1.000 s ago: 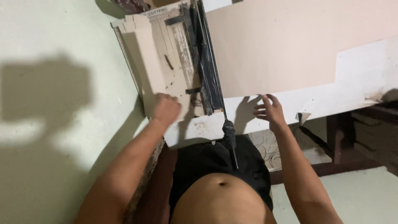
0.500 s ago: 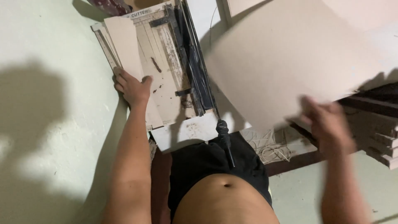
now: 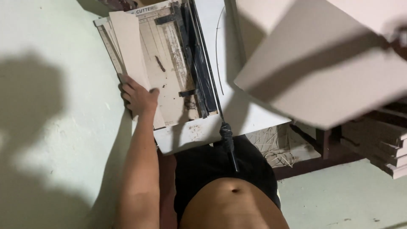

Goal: The person uses a paper cutter to trim a stack of large, light-colored paper sheets. They align the paper against the guide, pull down the cutting arm to slice the sheets, and then remove the cut pieces.

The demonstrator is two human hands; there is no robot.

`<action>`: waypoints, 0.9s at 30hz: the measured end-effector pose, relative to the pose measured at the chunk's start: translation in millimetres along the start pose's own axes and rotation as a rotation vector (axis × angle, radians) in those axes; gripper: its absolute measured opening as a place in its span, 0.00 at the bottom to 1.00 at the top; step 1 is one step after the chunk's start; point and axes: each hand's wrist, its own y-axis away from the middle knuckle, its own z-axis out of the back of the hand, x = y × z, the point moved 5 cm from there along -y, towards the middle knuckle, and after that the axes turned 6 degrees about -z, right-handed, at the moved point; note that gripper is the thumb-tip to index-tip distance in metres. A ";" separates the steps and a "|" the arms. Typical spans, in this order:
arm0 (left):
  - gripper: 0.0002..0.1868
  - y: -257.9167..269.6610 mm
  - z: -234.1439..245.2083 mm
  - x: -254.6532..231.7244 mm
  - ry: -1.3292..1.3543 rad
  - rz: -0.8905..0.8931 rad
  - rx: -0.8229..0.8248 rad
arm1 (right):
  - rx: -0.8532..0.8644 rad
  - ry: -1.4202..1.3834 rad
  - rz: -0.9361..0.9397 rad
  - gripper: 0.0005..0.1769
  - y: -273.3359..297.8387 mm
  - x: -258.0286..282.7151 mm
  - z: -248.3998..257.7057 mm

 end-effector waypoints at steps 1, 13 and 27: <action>0.59 8.1 -1.5 -0.9 -0.043 0.016 0.048 | -0.036 0.022 0.039 0.12 -37.0 26.4 -28.3; 0.52 5.6 -17.2 19.5 0.005 0.007 0.044 | 0.414 -0.827 -0.574 0.47 160.4 -26.1 -355.3; 0.50 4.9 -46.9 55.3 0.120 0.005 0.047 | 0.212 -1.484 -0.665 0.24 194.6 -20.3 -404.3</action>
